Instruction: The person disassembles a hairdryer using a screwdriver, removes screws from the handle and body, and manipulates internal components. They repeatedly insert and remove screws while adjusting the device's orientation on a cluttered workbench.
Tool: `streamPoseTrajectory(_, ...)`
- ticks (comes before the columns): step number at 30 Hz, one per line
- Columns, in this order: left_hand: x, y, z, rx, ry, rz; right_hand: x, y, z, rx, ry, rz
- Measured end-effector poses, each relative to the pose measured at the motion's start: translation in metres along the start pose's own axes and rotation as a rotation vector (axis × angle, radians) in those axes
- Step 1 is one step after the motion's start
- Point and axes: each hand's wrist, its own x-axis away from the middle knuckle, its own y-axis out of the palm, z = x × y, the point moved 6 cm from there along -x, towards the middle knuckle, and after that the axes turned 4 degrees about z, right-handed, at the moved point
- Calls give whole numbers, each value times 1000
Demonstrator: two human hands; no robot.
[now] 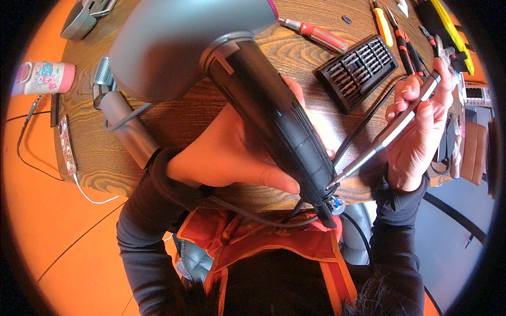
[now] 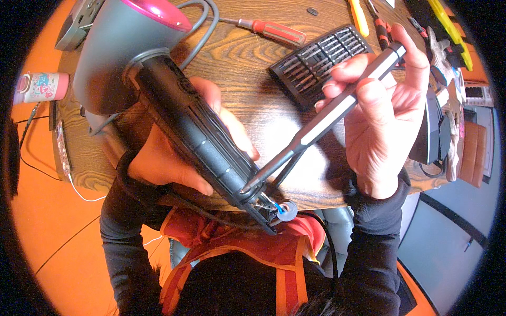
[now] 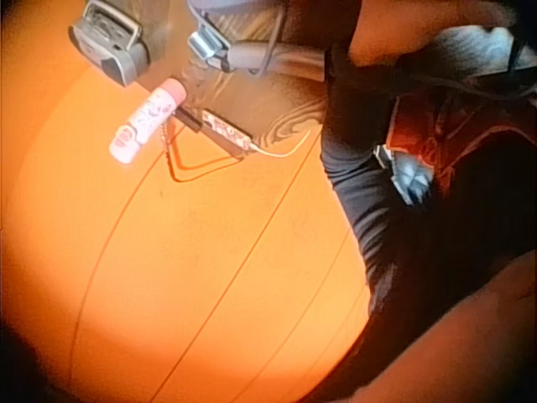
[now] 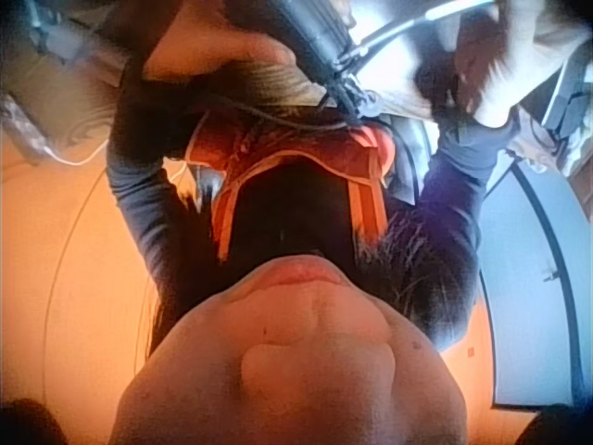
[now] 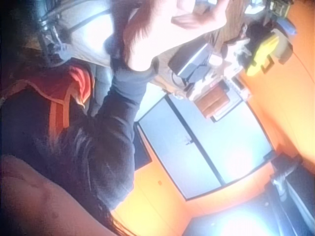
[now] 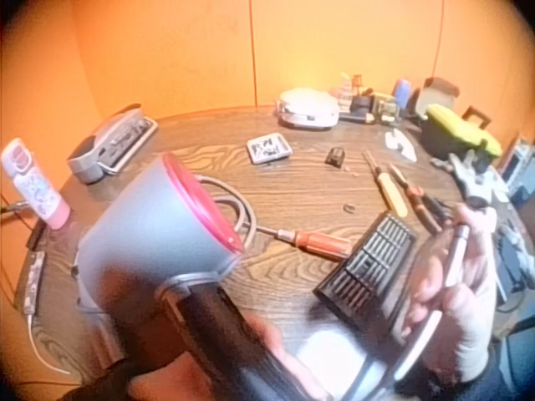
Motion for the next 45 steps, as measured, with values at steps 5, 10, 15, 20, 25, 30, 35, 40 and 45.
streamPoseTrajectory(5, 1, -1, -1, 66, -4, 12, -3, 6, 3, -221, 73, -103)
streamPoseTrajectory(10, 4, 2, 0, 143, 13, -26, -6, 0, 2, -441, 3, -263)
streamPoseTrajectory(15, 8, -11, 13, 520, 32, -4, 4, -8, 1, -237, -19, -90)
streamPoseTrajectory(20, 7, -28, 21, 598, 101, -9, 23, 21, -11, 134, -108, -185)
streamPoseTrajectory(25, 3, -45, 18, 649, 56, 222, 25, 46, -16, 726, -441, -425)
streamPoseTrajectory(30, 3, -47, 17, 516, 35, 321, 28, 56, -5, 823, -478, -488)
streamPoseTrajectory(35, 3, -51, 14, 391, 39, 373, 25, 47, 18, 713, 45, -419)
streamPoseTrajectory(40, 1, -49, 13, 440, 50, 285, 18, 57, 10, 765, -198, -527)
streamPoseTrajectory(45, -1, -46, 7, 480, -1, 250, 20, 66, -6, 867, -538, -554)
